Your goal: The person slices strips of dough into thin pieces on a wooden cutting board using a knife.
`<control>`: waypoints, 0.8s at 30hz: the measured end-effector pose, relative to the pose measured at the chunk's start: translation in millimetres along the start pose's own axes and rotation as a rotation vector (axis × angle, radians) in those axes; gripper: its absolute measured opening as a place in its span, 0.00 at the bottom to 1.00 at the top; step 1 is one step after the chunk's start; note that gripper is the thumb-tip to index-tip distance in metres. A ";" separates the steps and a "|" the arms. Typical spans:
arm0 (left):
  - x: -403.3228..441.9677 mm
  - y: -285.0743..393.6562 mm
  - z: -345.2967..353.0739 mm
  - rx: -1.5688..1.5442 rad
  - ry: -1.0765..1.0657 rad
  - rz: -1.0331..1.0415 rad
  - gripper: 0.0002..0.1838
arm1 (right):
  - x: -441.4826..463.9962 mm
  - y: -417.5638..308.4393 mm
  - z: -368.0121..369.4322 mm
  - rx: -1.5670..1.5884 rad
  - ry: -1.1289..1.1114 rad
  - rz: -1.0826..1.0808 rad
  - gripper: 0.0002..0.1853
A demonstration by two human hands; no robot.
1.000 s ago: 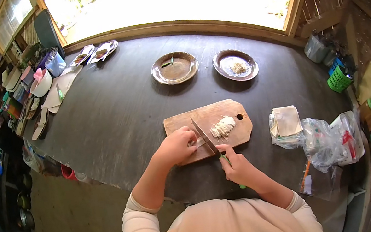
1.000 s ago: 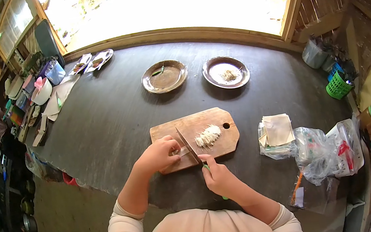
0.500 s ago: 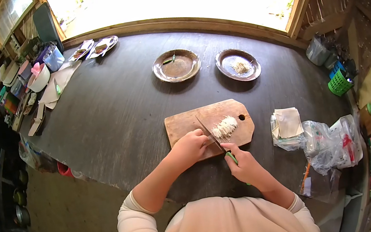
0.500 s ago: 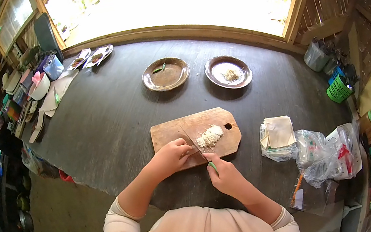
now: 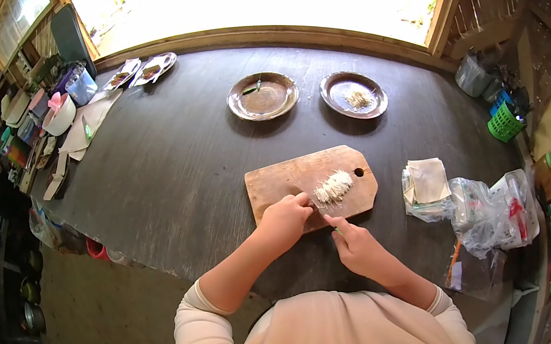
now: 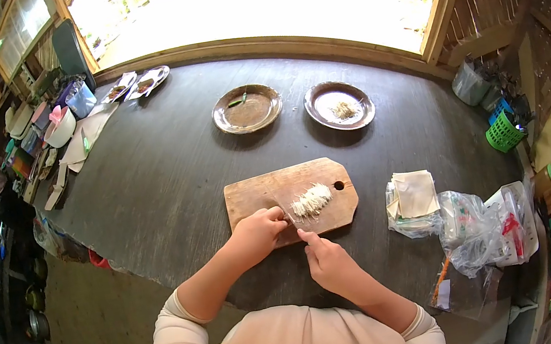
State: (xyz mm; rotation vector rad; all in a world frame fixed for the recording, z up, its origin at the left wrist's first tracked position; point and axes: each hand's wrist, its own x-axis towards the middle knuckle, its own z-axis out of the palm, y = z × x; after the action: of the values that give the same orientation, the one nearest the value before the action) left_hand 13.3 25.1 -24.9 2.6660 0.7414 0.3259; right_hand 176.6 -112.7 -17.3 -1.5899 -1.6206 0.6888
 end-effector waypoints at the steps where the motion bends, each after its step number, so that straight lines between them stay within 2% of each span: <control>1: -0.4 0.1 -0.6 0.022 -0.012 0.003 0.11 | -0.2 0.1 0.6 0.000 0.001 0.001 0.19; 9: -1.6 5.9 -4.6 0.082 -0.028 0.012 0.10 | 0.0 6.8 5.3 -0.025 0.000 -0.052 0.19; 13: -1.8 3.7 0.1 0.106 -0.023 0.025 0.08 | 1.0 2.0 2.3 -0.017 -0.033 -0.004 0.19; 18: -1.5 6.3 0.2 0.119 -0.038 0.026 0.06 | 12.5 15.9 12.5 -0.116 -0.014 -0.066 0.19; 22: -1.6 5.7 -1.0 0.130 -0.012 0.038 0.06 | 9.0 3.6 6.3 -0.038 -0.002 -0.057 0.18; 24: -1.4 6.2 -0.5 0.135 -0.021 0.032 0.05 | 5.2 -4.0 2.2 -0.023 -0.038 0.013 0.18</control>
State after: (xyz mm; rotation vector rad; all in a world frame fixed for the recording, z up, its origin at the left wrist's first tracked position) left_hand 14.7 19.6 -22.1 2.8061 0.7392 0.2646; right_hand 172.8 -107.7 -14.6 -1.6147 -1.6521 0.7131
